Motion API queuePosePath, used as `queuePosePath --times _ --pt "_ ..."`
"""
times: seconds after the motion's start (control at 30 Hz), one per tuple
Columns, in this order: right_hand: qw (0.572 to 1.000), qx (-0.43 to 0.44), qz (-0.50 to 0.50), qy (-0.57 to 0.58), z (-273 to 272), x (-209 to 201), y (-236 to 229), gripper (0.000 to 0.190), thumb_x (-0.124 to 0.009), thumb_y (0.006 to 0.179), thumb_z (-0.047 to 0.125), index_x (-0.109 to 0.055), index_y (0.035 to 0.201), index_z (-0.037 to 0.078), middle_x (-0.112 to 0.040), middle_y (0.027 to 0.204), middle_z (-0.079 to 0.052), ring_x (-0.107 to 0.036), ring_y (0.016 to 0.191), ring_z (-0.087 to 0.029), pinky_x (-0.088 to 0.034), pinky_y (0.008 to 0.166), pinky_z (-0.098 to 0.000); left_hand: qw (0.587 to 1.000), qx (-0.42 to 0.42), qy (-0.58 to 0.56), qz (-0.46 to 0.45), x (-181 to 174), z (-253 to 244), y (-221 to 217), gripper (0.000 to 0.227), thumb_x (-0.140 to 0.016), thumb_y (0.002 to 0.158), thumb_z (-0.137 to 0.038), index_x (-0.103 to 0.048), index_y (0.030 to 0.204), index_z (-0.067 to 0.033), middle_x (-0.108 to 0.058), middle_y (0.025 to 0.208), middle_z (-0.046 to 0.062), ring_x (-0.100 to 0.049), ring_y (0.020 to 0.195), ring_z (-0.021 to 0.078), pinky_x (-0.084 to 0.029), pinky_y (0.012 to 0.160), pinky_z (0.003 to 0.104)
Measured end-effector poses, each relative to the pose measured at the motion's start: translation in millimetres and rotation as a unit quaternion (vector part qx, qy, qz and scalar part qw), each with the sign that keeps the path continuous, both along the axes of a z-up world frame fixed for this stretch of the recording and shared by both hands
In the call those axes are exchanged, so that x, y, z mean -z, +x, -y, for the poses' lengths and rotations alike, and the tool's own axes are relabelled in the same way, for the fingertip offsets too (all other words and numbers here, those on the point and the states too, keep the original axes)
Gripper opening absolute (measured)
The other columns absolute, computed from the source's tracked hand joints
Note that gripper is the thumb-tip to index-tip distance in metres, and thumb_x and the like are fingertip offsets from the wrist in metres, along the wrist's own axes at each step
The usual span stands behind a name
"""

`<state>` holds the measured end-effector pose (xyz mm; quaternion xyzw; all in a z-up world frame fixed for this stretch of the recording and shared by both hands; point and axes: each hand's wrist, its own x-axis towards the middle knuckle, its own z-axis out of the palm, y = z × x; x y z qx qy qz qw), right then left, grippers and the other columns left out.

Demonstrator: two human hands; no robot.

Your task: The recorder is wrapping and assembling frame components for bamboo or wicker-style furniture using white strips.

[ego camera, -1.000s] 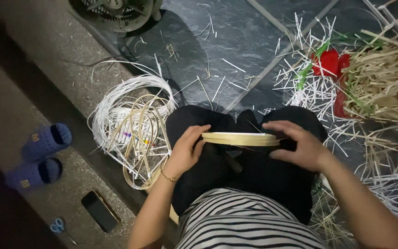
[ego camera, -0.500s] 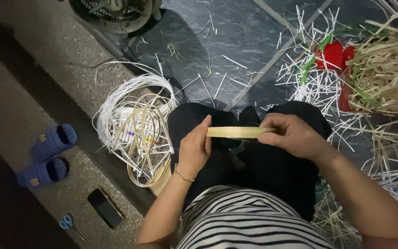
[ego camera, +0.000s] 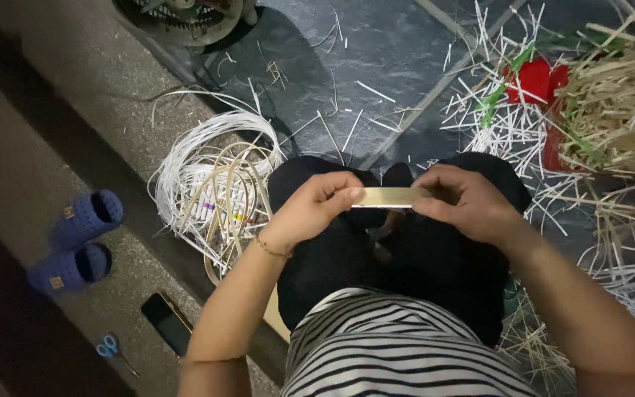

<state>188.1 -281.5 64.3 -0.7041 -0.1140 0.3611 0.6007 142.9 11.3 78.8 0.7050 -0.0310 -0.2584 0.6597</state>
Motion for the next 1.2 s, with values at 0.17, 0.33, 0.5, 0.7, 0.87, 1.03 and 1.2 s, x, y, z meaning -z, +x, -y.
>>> queuePosePath --times 0.17,0.33,0.5,0.7,0.87,1.03,1.2 --pt "0.999 -0.001 -0.043 0.02 2.5 12.8 4.2 0.025 -0.075 0.09 0.021 -0.072 0.109 0.005 -0.066 0.09 0.0 -0.061 0.083 -0.009 -0.051 0.079 -0.0279 1.0 -0.022 -0.016 0.006 -3.3 5.7 0.4 0.024 -0.061 0.106 -0.024 -0.067 0.1 -0.0012 -0.059 0.085 -0.006 -0.05 0.081 0.0051 -0.043 0.074 0.024" --pt "0.998 0.014 -0.038 0.039 -3.0 5.9 0.8 0.024 -0.074 0.091 0.019 -0.071 0.111 0.005 -0.068 0.092 0.001 -0.063 0.086 -0.008 -0.052 0.081 -0.0265 0.996 -0.03 0.032 0.077 -5.6 6.4 -5.1 0.024 -0.059 0.108 -0.024 -0.065 0.1 -0.0018 -0.056 0.087 -0.003 -0.05 0.083 0.0069 -0.044 0.075 0.025" --pt "0.997 -0.004 0.065 0.042 -10.7 -14.9 -4.4 0.022 -0.074 0.09 0.013 -0.074 0.11 0.004 -0.066 0.098 -0.004 -0.067 0.089 -0.012 -0.054 0.081 -0.0281 0.99 -0.018 0.051 0.128 4.9 3.9 -12.8 0.023 -0.057 0.109 -0.023 -0.067 0.106 -0.0023 -0.061 0.094 0.002 -0.057 0.088 0.0104 -0.048 0.081 0.027" --pt "0.994 0.016 -0.001 0.105 -17.1 -26.8 -6.8 0.021 -0.072 0.09 0.011 -0.072 0.108 0.001 -0.067 0.098 -0.005 -0.074 0.088 -0.014 -0.058 0.079 -0.0289 0.979 -0.018 0.04 0.198 -25.6 12.6 -12.0 0.036 -0.077 0.09 -0.013 -0.068 0.124 -0.0034 -0.067 0.106 0.005 -0.063 0.096 0.0144 -0.05 0.087 0.029" --pt "0.996 0.019 -0.001 0.089 -22.4 -25.7 -9.3 0.021 -0.074 0.088 0.013 -0.073 0.106 0.002 -0.068 0.094 -0.004 -0.073 0.082 -0.013 -0.058 0.074 -0.0284 0.983 -0.024 0.078 0.166 -23.8 10.2 -18.1 0.033 -0.077 0.09 -0.01 -0.072 0.122 -0.0041 -0.067 0.099 0.005 -0.063 0.09 0.0148 -0.05 0.083 0.029" --pt "0.998 0.015 0.041 0.051 -28.2 -15.5 -9.1 0.021 -0.079 0.086 0.017 -0.073 0.102 0.005 -0.072 0.087 -0.003 -0.068 0.077 -0.011 -0.055 0.069 -0.0284 0.99 -0.005 0.05 0.134 -20.7 3.5 -26.0 0.029 -0.075 0.092 -0.008 -0.072 0.12 -0.0007 -0.066 0.101 0.007 -0.062 0.093 0.0159 -0.049 0.083 0.028" --pt "0.992 -0.089 0.075 0.043 -31.7 -22.7 3.4 0.031 -0.078 0.085 0.037 -0.075 0.1 0.009 -0.073 0.083 -0.003 -0.068 0.076 -0.013 -0.053 0.068 -0.0318 0.981 -0.079 0.158 0.077 -18.2 -8.6 -34.8 0.03 -0.076 0.083 -0.004 -0.074 0.112 0.0029 -0.066 0.099 0.007 -0.06 0.087 0.014 -0.048 0.075 0.026"
